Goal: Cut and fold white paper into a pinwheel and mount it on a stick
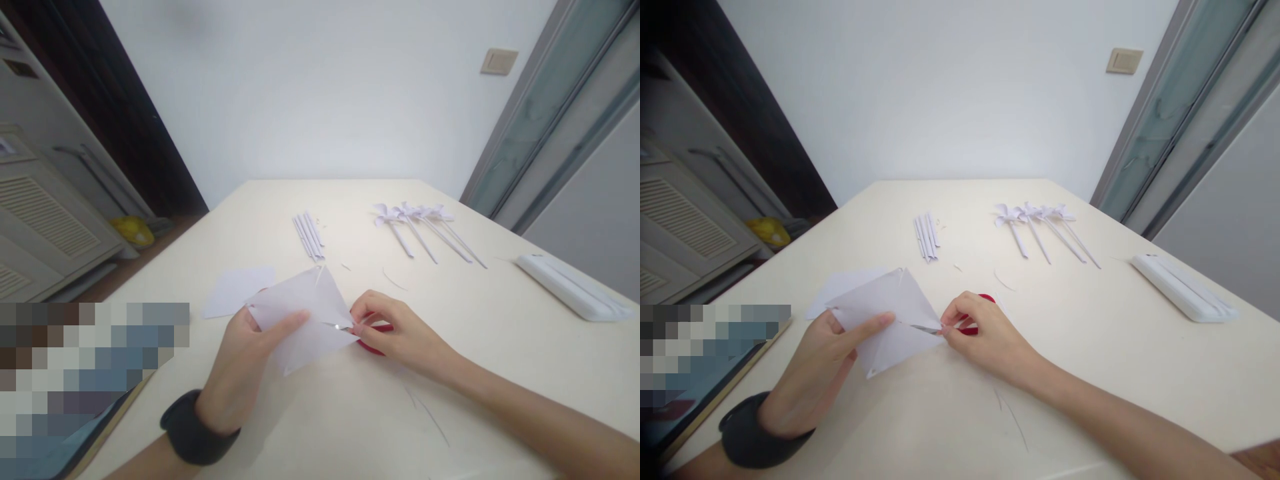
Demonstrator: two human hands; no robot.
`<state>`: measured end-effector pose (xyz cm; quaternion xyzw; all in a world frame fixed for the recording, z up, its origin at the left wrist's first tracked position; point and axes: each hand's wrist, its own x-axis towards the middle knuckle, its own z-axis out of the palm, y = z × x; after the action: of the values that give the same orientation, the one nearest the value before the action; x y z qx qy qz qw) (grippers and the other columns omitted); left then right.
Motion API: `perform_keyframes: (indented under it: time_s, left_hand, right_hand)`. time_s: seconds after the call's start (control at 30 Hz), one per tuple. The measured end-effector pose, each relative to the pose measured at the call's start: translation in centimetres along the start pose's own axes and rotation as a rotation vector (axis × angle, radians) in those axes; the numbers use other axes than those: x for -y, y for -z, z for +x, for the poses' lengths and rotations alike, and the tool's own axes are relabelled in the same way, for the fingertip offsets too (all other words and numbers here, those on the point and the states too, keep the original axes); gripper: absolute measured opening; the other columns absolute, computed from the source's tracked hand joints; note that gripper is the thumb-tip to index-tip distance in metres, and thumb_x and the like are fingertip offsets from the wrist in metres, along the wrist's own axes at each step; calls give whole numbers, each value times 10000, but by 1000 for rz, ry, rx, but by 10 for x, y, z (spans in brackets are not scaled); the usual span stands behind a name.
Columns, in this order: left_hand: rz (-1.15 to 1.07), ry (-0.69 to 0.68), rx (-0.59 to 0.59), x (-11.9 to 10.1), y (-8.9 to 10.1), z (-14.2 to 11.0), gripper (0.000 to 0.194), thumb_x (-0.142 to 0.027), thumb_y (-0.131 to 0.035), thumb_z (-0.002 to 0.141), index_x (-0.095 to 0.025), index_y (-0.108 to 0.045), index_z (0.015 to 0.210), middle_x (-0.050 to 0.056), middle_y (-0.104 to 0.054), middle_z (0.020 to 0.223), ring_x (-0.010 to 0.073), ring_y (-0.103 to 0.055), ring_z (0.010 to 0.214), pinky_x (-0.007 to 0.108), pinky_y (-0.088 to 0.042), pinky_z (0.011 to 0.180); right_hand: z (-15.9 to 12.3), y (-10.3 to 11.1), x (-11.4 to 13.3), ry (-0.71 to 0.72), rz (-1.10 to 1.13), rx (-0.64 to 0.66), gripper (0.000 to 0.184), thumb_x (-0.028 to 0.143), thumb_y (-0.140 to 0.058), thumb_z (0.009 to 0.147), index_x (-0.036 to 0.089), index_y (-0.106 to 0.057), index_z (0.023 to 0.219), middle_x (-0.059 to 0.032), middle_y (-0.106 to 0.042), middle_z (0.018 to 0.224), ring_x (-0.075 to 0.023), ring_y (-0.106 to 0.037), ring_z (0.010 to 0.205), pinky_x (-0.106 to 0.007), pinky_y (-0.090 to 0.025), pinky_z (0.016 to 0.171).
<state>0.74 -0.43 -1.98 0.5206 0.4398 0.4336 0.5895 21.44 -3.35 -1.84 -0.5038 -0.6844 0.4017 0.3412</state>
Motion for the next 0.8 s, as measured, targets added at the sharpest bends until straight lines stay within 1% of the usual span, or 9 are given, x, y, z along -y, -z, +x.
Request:
perform_keyframes:
  time_s: [0.13,0.3,0.47,0.6,0.67,0.8]
  left_hand:
    - [-17,12,-2,-1,0,-1,301,-301,-620,757,-226,-587,1047,50,-644,1069,243,-591,946,324,-474,768]
    - [-63,28,-17,-4,-2,-2,288,-308,-642,733,-212,-619,1003,64,-664,1044,244,-613,894,304,-491,711]
    - [-48,5,3,-3,-1,-2,233,-286,-611,762,-211,-616,983,57,-667,1028,232,-617,861,306,-492,699]
    - [-33,-15,6,-2,-1,-2,213,-262,-613,759,-208,-619,965,49,-668,1031,226,-620,847,305,-494,695]
    - [-44,-14,3,-3,-1,-2,219,-265,-621,752,-208,-623,963,43,-672,1030,224,-625,852,303,-494,709]
    - [-76,26,16,-5,-5,-3,272,-284,-641,732,-200,-622,990,36,-701,945,227,-641,822,293,-496,691]
  right_hand:
    - [0,1,2,7,9,4,61,172,-494,807,193,-544,780,1,-554,910,-115,-562,803,-223,-467,660]
    - [0,3,6,24,-4,7,64,173,-506,809,189,-559,779,-4,-561,903,-115,-553,793,-227,-467,666]
    - [-1,6,11,111,-11,9,77,152,-523,809,179,-574,758,-11,-552,906,-111,-544,808,-229,-467,717]
    - [-2,7,13,162,-6,24,78,157,-532,813,182,-556,743,-13,-540,914,-113,-527,830,-199,-470,662]
    - [-3,7,14,186,8,39,67,162,-536,815,183,-553,753,-16,-531,921,-115,-524,847,-195,-471,664]
    - [-5,7,17,217,19,79,111,198,-487,856,185,-560,773,-29,-528,928,-117,-526,830,-203,-467,650]
